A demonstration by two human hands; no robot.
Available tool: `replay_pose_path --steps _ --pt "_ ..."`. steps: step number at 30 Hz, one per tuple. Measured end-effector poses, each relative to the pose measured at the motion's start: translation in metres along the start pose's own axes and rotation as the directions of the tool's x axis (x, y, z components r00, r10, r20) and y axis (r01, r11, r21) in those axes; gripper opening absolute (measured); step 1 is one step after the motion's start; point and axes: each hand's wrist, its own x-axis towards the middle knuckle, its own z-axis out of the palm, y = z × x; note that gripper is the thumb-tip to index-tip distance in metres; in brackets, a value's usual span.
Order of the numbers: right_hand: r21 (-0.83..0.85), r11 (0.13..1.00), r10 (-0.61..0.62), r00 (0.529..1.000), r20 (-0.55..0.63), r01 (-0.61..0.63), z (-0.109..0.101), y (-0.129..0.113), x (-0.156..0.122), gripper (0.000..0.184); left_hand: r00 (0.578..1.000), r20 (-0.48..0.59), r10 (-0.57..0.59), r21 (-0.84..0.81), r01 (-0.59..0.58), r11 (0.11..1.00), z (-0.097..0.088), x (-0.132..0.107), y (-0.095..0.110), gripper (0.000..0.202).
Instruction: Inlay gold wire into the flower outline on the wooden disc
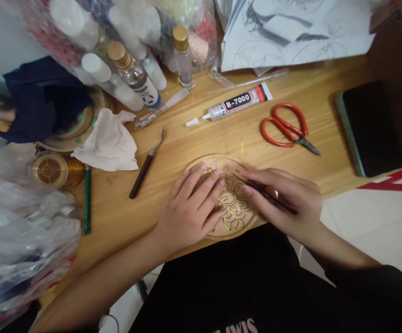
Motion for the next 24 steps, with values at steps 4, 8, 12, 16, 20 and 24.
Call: replay_pose_path --steps 4,8,12,16,20,24 --pt "0.01 1.0 0.014 0.998 0.06 -0.015 -0.001 -0.0022 0.0034 0.02 1.0 -0.01 0.0 -0.001 0.0 1.0 0.0014 -0.0007 -0.0004 0.045" --pt "0.003 1.0 0.015 0.997 0.071 -0.015 0.0008 -0.0014 0.0059 0.018 1.0 -0.02 0.008 -0.002 -0.008 1.0 0.0016 -0.001 -0.0007 0.045" --pt "-0.01 1.0 0.003 0.997 0.083 -0.002 0.0003 -0.001 0.0077 0.015 1.0 -0.022 -0.003 -0.016 0.002 1.0 0.001 -0.0009 -0.0006 0.043" --pt "-0.018 1.0 -0.001 0.994 0.113 0.003 -0.0015 -0.0004 0.0084 0.015 1.0 -0.026 -0.002 -0.037 0.001 0.999 0.0012 -0.0011 -0.0008 0.043" --pt "-0.032 0.999 -0.008 0.994 0.111 0.012 -0.0012 0.0002 0.0089 0.017 1.0 -0.015 -0.009 -0.055 0.008 0.998 0.0012 -0.0015 -0.0012 0.044" --pt "-0.032 0.999 -0.032 0.994 0.1 0.035 0.001 0.0009 0.0093 0.018 1.0 -0.004 -0.011 -0.053 0.01 0.999 0.0001 -0.0009 -0.0014 0.045"
